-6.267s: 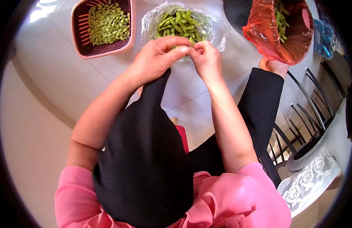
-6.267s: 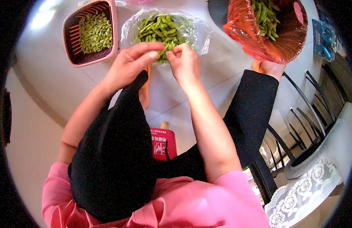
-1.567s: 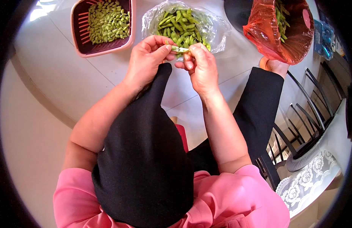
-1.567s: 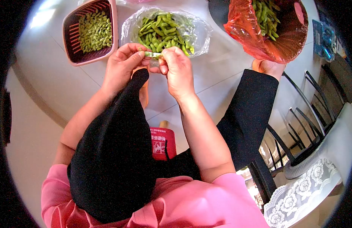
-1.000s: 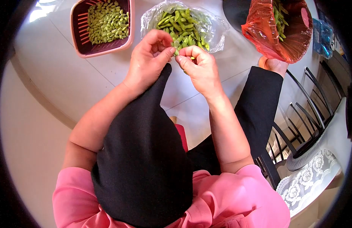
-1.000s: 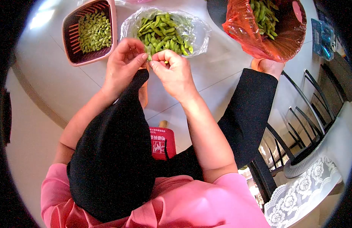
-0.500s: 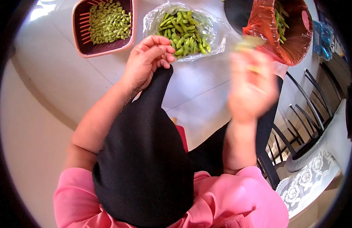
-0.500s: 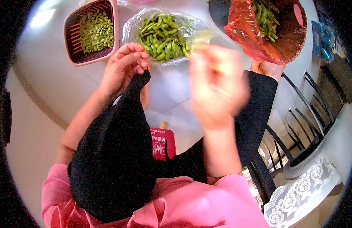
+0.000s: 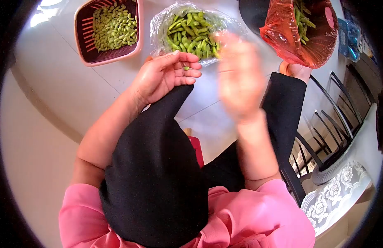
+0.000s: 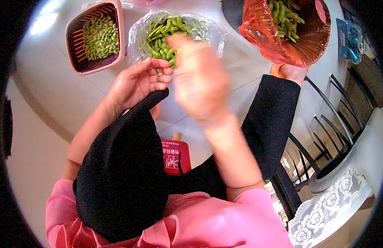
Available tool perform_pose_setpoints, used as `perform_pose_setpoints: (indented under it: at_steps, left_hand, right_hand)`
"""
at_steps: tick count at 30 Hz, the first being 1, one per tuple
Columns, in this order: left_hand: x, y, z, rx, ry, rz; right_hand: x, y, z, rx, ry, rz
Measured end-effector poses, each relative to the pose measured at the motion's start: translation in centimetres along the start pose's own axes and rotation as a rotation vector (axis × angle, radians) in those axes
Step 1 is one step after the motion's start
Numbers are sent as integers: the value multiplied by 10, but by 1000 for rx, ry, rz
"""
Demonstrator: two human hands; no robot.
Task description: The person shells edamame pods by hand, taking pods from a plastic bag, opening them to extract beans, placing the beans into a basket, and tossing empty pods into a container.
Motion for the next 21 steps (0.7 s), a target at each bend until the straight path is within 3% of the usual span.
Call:
perform_pose_setpoints:
  at_steps: [2,4,5,6,8,10,12,14,15,17,21]
  left_hand:
    - [-3,4,-2,24,0,-98]
    - [-18,-1,-7,87,-188,-195]
    - [-28,0,-6,75,-204,-177]
    - [-38,-8,-8,189,-90,-142]
    - [-39,-31,-21,263,-169,-26]
    - [-58,-65,-42,421,-510,216]
    - [-70,-99,-62,606,-709,523]
    - [-74,-120,-79,606,-908,874]
    - [-81,-121,-80,598,-953,884]
    - [-84,-119,-79,627,-967,878]
    - [-65,-108,-71,703,-874,880]
  right_hand:
    - [49,5,-11,-33,187,44]
    - [63,3,-18,-25,170,65]
    - [65,0,-20,-16,151,78]
    - [65,-4,-23,-17,153,78]
    - [57,-28,-26,151,85,287]
    - [51,-48,-30,204,75,267]
    - [56,-78,-37,353,197,56]
    - [64,-85,-38,308,234,33]
    - [72,-87,-39,259,306,-61]
    - [91,-100,-48,229,433,-251]
    - [91,-109,-48,208,392,-309]
Point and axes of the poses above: each hand's wrist, its own z-axis towards the middle knuckle, its own x-axis out of the palm, y = z × x, the point moved 8 cm from there along z, towards the middle knuckle, and after that the axes turned 14 degrees about z, right-handed, at the moved point
